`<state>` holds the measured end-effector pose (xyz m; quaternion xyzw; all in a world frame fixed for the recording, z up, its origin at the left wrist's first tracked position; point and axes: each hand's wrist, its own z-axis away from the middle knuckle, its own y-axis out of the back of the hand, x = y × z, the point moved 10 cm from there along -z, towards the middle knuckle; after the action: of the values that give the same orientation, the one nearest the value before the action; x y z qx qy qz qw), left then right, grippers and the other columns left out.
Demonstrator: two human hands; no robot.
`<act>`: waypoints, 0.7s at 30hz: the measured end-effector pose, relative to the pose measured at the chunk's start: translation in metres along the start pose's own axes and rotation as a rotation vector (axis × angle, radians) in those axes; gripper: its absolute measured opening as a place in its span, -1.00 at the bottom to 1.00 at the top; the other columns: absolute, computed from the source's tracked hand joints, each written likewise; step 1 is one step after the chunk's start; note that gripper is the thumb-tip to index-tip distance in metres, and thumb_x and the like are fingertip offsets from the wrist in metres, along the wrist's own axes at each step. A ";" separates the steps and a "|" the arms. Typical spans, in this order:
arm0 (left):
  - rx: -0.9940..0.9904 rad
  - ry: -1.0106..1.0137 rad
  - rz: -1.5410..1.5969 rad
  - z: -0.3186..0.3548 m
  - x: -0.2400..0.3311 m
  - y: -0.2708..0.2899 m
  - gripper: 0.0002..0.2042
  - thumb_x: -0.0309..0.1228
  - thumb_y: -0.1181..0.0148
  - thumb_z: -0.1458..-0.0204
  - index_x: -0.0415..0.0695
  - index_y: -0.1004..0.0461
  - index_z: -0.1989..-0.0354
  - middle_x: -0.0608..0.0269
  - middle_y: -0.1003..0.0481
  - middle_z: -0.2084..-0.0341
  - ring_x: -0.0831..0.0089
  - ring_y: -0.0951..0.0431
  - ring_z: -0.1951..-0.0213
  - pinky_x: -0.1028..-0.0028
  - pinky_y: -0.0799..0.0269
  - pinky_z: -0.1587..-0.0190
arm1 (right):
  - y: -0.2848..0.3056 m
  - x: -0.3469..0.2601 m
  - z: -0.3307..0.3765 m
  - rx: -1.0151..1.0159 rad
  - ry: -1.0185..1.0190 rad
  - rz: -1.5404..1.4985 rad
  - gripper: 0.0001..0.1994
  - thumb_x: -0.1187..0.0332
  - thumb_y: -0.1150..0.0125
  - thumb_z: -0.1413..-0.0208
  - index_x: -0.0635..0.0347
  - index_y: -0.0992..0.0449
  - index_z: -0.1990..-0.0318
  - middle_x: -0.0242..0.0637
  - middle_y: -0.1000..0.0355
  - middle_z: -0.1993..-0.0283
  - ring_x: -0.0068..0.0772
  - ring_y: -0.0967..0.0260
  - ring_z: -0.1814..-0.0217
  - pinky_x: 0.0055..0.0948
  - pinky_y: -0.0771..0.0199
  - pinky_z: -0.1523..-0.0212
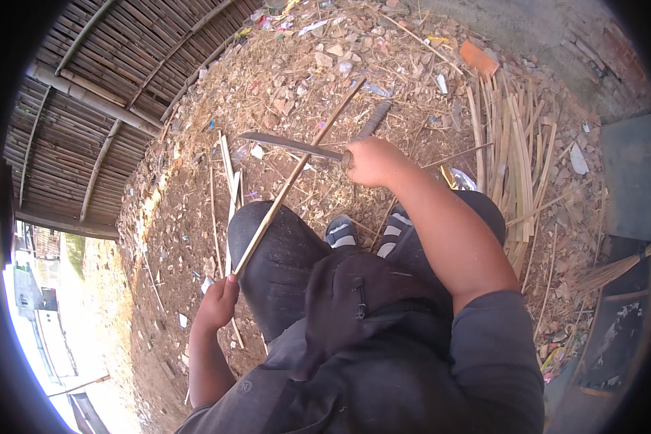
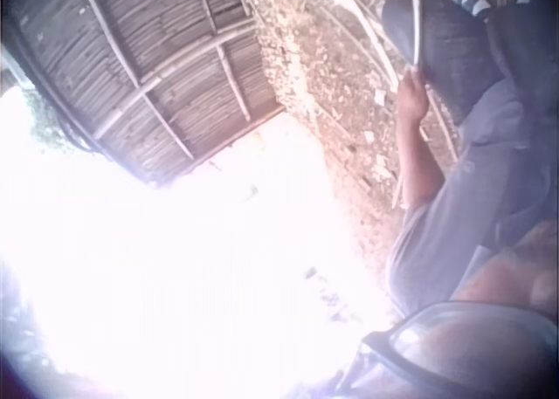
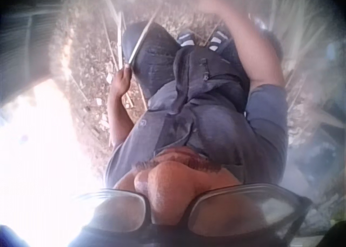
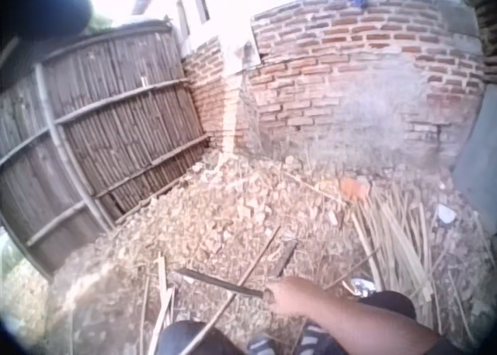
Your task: The person thins a long bamboo strip by repeatedly scraping its surface with a machete. They hold the bamboo strip in one hand and draw the blade of the machete along the length of the strip while sitting outdoors.
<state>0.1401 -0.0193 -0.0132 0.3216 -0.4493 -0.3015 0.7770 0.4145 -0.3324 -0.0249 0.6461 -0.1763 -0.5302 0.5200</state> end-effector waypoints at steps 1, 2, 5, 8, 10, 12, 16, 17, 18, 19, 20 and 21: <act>-0.039 0.029 0.050 0.000 -0.004 -0.003 -0.46 -0.04 0.22 -0.40 -0.30 -0.42 0.38 0.05 -0.43 0.61 0.26 -0.42 0.49 0.25 -0.38 0.32 | 0.001 -0.010 0.003 0.039 0.041 0.055 -0.73 0.23 -0.32 0.07 0.09 -0.60 0.19 -0.02 -0.57 0.26 0.07 -0.55 0.19 -0.04 -0.54 0.17; -0.042 0.032 0.048 0.001 -0.005 -0.005 -0.46 -0.04 0.22 -0.40 -0.30 -0.42 0.38 0.05 -0.43 0.61 0.26 -0.42 0.49 0.25 -0.38 0.32 | 0.009 -0.026 0.009 0.076 0.081 0.111 -0.73 0.21 -0.35 0.06 0.08 -0.60 0.20 -0.04 -0.57 0.29 0.05 -0.55 0.20 -0.03 -0.54 0.18; -0.022 0.014 0.065 0.002 -0.003 -0.009 -0.47 -0.06 0.22 -0.41 -0.30 -0.41 0.39 0.07 -0.42 0.62 0.27 -0.40 0.50 0.25 -0.37 0.33 | 0.006 -0.039 0.016 0.103 0.230 0.092 -0.72 0.11 -0.38 0.02 0.05 -0.58 0.25 -0.11 -0.55 0.37 0.03 -0.55 0.26 0.00 -0.52 0.25; 0.001 -0.049 0.072 0.002 0.004 -0.009 -0.48 -0.08 0.21 -0.41 -0.32 -0.42 0.38 0.04 -0.42 0.61 0.26 -0.41 0.51 0.24 -0.37 0.33 | 0.022 -0.029 0.022 0.130 0.286 0.105 -0.69 0.05 -0.39 0.01 0.04 -0.58 0.26 -0.12 -0.54 0.42 0.03 -0.55 0.29 0.00 -0.51 0.27; 0.035 -0.075 0.071 0.003 0.006 -0.007 -0.49 -0.09 0.19 -0.40 -0.32 -0.42 0.38 -0.01 -0.43 0.61 0.25 -0.45 0.49 0.24 -0.37 0.34 | 0.033 -0.027 0.023 0.130 0.237 0.144 -0.67 0.01 -0.40 0.01 0.03 -0.58 0.25 -0.12 -0.53 0.43 0.03 -0.54 0.29 0.00 -0.51 0.27; 0.051 -0.032 0.080 0.004 0.005 -0.006 -0.50 -0.10 0.18 -0.40 -0.33 -0.43 0.38 -0.02 -0.44 0.62 0.23 -0.47 0.49 0.22 -0.37 0.34 | 0.040 -0.027 0.022 0.130 0.168 0.178 -0.63 -0.04 -0.38 -0.01 0.04 -0.58 0.23 -0.10 -0.53 0.45 0.05 -0.54 0.28 0.01 -0.50 0.27; 0.053 0.006 0.062 0.005 0.013 -0.002 -0.51 -0.12 0.16 -0.39 -0.33 -0.43 0.40 -0.09 -0.47 0.60 0.03 -0.52 0.49 0.14 -0.38 0.34 | 0.009 -0.051 0.027 0.017 0.156 0.060 -0.62 -0.03 -0.41 0.05 0.03 -0.59 0.23 -0.08 -0.53 0.43 0.08 -0.54 0.27 0.02 -0.51 0.26; 0.050 0.007 0.063 0.005 0.013 -0.004 -0.51 -0.12 0.16 -0.39 -0.33 -0.43 0.40 -0.09 -0.47 0.60 0.03 -0.52 0.49 0.14 -0.38 0.34 | 0.002 -0.062 0.029 -0.082 0.134 0.092 -0.69 0.06 -0.40 0.10 0.03 -0.58 0.28 -0.08 -0.53 0.42 0.07 -0.54 0.26 0.03 -0.51 0.25; 0.088 -0.035 0.023 0.005 0.017 -0.003 -0.51 -0.12 0.15 -0.39 -0.32 -0.44 0.40 -0.13 -0.47 0.59 -0.06 -0.52 0.47 0.12 -0.38 0.34 | -0.002 -0.062 0.026 -0.085 0.133 0.093 -0.69 0.06 -0.40 0.10 0.03 -0.58 0.28 -0.08 -0.53 0.42 0.07 -0.54 0.26 0.03 -0.51 0.25; 0.126 -0.077 -0.018 0.004 0.020 -0.001 -0.52 -0.12 0.14 -0.38 -0.31 -0.44 0.40 -0.17 -0.48 0.57 -0.15 -0.52 0.46 0.09 -0.39 0.34 | -0.010 -0.062 0.023 -0.088 0.158 0.106 -0.73 0.12 -0.38 0.11 0.04 -0.58 0.31 -0.08 -0.53 0.42 0.07 -0.54 0.26 0.02 -0.50 0.25; 0.124 -0.071 -0.018 0.005 0.018 -0.004 -0.52 -0.12 0.14 -0.38 -0.31 -0.44 0.40 -0.17 -0.48 0.57 -0.15 -0.52 0.46 0.09 -0.39 0.34 | -0.016 -0.062 0.021 -0.093 0.184 0.116 -0.77 0.18 -0.36 0.12 0.05 -0.57 0.33 -0.08 -0.53 0.42 0.07 -0.53 0.26 0.02 -0.50 0.25; 0.149 -0.079 -0.063 0.002 0.017 -0.005 -0.52 -0.11 0.14 -0.38 -0.31 -0.44 0.40 -0.19 -0.48 0.57 -0.18 -0.52 0.44 0.08 -0.38 0.35 | -0.010 -0.051 0.014 -0.076 0.156 0.049 -0.83 0.27 -0.31 0.15 0.08 -0.56 0.37 -0.08 -0.52 0.42 0.07 -0.53 0.26 0.02 -0.49 0.25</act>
<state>0.1441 -0.0357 -0.0077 0.3806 -0.4904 -0.3039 0.7227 0.3796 -0.2955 -0.0058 0.6606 -0.1308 -0.4716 0.5693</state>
